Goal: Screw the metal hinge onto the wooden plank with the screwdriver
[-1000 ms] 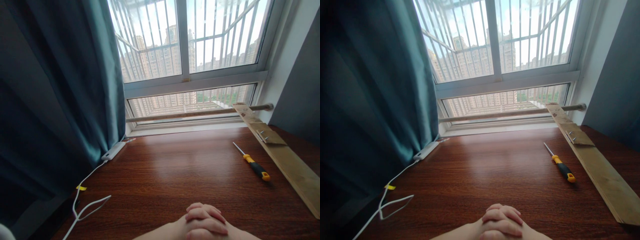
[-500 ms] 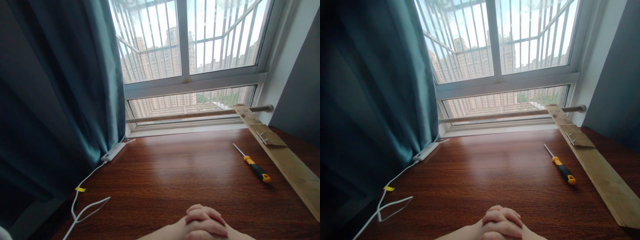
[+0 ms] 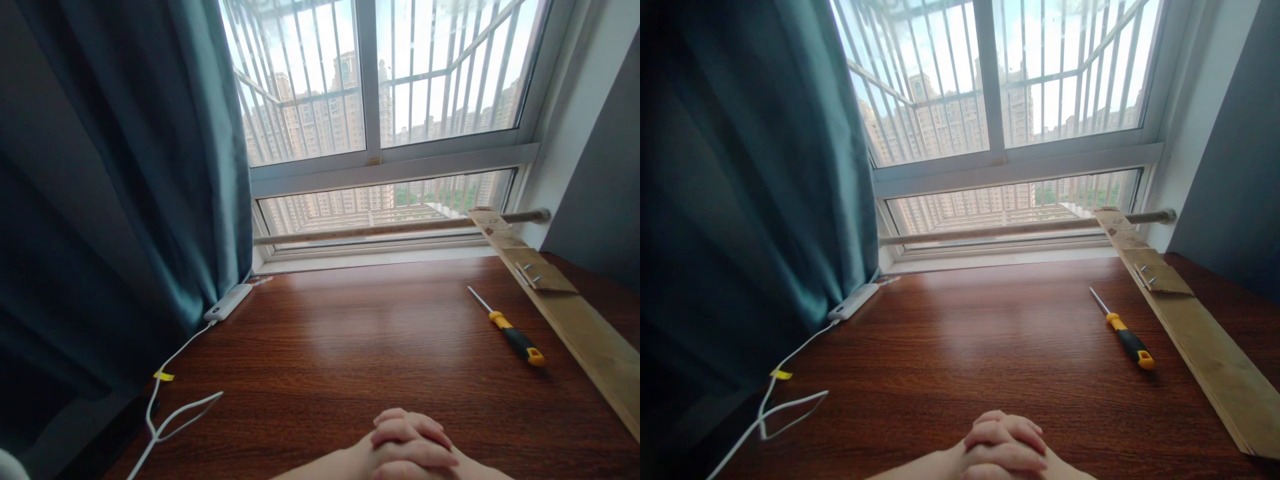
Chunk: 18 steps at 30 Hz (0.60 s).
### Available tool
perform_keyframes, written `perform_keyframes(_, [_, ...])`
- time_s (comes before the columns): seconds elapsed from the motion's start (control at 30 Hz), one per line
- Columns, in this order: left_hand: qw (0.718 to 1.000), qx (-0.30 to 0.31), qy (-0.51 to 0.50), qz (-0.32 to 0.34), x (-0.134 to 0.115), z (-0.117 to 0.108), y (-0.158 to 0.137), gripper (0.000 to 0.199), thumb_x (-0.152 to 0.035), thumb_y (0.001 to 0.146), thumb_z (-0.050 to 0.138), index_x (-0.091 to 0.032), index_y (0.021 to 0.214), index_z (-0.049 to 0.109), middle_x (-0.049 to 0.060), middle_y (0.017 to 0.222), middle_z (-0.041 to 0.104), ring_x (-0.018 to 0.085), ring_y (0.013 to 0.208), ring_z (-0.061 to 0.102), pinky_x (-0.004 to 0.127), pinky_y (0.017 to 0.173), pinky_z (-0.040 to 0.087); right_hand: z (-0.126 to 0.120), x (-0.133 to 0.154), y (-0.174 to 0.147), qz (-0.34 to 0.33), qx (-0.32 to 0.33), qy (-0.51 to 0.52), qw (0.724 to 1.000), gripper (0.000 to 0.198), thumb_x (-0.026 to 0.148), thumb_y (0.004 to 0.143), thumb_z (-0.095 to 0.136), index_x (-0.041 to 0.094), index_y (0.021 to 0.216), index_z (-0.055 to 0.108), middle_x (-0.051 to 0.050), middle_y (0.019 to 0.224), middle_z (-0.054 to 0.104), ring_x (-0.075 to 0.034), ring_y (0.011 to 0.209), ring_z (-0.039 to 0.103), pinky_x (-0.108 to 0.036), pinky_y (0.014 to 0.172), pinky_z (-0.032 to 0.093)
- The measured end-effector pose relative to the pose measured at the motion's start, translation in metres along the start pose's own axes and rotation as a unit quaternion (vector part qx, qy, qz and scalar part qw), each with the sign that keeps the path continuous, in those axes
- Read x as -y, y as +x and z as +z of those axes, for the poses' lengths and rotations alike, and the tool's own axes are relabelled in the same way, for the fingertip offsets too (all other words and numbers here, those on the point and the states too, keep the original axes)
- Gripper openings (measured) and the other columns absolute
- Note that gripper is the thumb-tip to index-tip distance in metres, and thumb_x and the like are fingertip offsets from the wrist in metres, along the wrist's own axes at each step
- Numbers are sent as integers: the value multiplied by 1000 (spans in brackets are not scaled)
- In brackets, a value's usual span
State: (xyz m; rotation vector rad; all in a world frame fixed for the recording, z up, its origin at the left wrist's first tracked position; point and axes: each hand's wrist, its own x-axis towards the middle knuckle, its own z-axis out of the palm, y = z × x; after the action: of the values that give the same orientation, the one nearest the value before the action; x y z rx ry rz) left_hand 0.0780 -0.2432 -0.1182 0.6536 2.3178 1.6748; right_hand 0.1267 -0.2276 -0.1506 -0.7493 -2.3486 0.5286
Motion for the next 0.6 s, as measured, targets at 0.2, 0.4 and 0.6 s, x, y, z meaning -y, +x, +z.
perform_keyframes(0.2, [1000,24,-9,15,-5,1,-2,30,-48,79,47,-27,82,69,6,75,60,21,78,57,24,50,48,12,-12,9,-22,29,29,999,35,26,79,60,49,105,59,8,90,69,-14,88,65,-23,77,57])
perform_keyframes(0.4, [999,32,-8,11,-3,0,-2,29,-48,78,49,-27,82,69,6,76,60,21,76,57,24,50,48,13,-10,13,-27,40,5,999,31,29,80,60,50,103,60,8,83,68,-14,88,65,-24,79,57])
perform_keyframes(0.6, [998,40,18,42,-2,1,-2,31,-45,82,43,-28,84,69,6,75,58,21,80,57,22,49,47,1,0,0,9,5,4,1000,52,16,84,53,48,124,46,8,84,69,-9,65,65,-18,58,56])
